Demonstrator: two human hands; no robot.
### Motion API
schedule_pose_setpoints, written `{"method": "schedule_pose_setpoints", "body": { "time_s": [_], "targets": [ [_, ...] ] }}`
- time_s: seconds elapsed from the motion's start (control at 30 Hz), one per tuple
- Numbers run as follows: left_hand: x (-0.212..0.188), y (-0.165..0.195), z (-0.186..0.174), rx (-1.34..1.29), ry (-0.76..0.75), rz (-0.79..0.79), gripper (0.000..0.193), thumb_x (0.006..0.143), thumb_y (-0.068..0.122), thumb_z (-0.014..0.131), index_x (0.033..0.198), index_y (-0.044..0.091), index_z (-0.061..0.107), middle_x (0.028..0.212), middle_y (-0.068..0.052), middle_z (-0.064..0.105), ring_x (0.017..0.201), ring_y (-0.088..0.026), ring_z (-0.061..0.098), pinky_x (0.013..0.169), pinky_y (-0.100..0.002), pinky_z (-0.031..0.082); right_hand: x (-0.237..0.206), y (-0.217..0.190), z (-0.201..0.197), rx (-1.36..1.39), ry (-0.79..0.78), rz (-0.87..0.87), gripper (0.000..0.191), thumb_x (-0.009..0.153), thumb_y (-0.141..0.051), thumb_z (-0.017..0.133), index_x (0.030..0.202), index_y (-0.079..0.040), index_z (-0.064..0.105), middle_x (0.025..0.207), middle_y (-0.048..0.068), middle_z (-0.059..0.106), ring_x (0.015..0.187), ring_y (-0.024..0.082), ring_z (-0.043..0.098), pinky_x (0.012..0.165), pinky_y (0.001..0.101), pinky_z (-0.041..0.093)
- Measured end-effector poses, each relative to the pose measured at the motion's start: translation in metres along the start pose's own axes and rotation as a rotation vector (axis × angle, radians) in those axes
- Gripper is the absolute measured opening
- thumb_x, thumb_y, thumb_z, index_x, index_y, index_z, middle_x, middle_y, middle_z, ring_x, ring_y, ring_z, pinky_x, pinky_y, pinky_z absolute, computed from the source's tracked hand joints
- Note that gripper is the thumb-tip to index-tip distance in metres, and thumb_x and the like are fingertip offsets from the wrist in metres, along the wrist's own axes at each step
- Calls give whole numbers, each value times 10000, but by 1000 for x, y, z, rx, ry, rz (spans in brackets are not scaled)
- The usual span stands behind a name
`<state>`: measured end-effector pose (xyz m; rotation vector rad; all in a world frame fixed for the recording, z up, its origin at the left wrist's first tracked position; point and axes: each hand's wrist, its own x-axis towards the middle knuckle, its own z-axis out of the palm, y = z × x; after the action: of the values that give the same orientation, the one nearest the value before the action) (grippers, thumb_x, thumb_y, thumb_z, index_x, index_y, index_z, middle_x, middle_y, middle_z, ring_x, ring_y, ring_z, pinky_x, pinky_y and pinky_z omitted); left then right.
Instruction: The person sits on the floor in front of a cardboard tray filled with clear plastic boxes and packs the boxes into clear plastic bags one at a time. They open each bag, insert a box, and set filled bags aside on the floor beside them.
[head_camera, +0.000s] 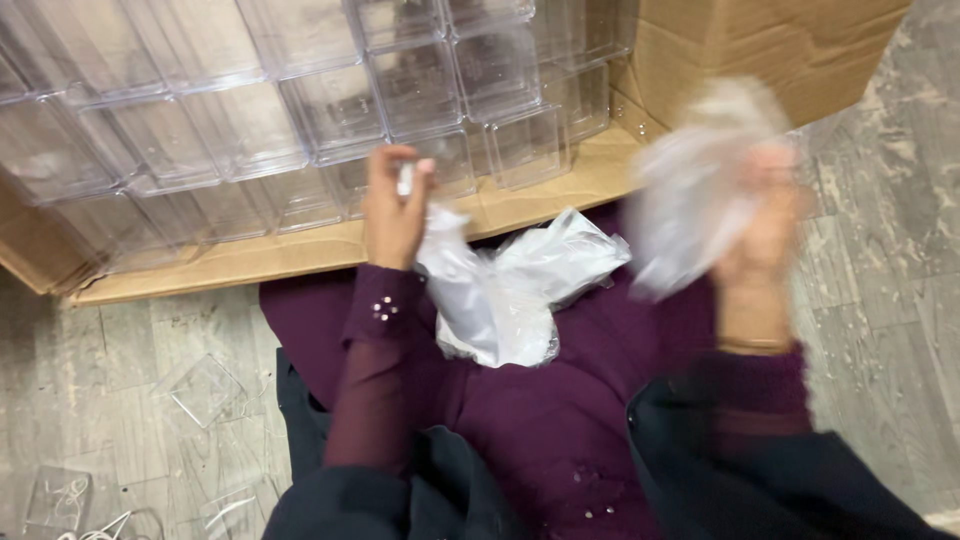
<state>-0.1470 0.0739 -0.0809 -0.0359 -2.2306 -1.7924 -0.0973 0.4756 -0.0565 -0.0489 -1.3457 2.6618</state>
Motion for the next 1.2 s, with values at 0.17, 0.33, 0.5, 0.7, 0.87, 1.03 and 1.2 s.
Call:
{"method": "schedule_pose_setpoints", "body": {
  "time_s": [0.17,0.33,0.5,0.7,0.87,1.03,1.2],
  "targets": [
    [14,-44,-29,448,178,171,555,977,168,726,1446,27,465,1212,-215,669,966,-378,677,808,-438,529,12,-31,-152,-155,803,-464,525,1090,-425,515,1393,3,552,1308,147,655,1157,273,697,1013,436,587],
    [17,-37,-32,466,184,117,271,955,159,734,1192,71,637,1128,-155,720,1014,-357,696,893,-427,525,49,33,-189,-614,1471,139,560,1083,-445,518,1357,41,559,1254,180,674,1050,308,744,882,463,628],
    [-10,-2,-48,497,147,19,269,933,214,795,1087,47,649,1086,-165,698,1056,-360,667,930,-439,504,118,32,-162,114,1016,-21,472,1039,-331,517,1426,-82,412,1427,236,504,1180,448,637,916,598,597],
    [-38,13,-54,512,57,169,370,871,183,848,1084,28,588,1195,-199,639,1226,-401,593,1010,-456,470,164,-14,-146,451,330,-17,525,1095,-197,433,1581,-10,366,1600,224,431,1361,417,547,1077,599,513],
    [-44,11,-40,524,-47,152,494,909,120,763,1353,72,552,1297,-169,614,1232,-366,604,1030,-434,495,104,15,-84,-603,853,-792,513,1077,-194,540,1530,-51,346,1513,161,440,1302,271,524,962,417,558],
    [-38,18,-34,493,-208,66,808,815,290,890,1463,128,434,1244,-208,549,1149,-364,593,958,-454,496,44,106,53,-1332,136,-692,341,1073,-162,654,1400,-91,589,1334,104,672,1284,271,620,1151,425,484],
    [-37,32,-36,474,-307,115,1063,657,327,962,1500,169,333,1225,-212,504,1140,-380,571,967,-460,493,56,140,143,-1832,-47,-236,1216,833,-589,858,1630,-142,55,1381,367,428,1202,537,510,1005,549,427]
  ]
}}
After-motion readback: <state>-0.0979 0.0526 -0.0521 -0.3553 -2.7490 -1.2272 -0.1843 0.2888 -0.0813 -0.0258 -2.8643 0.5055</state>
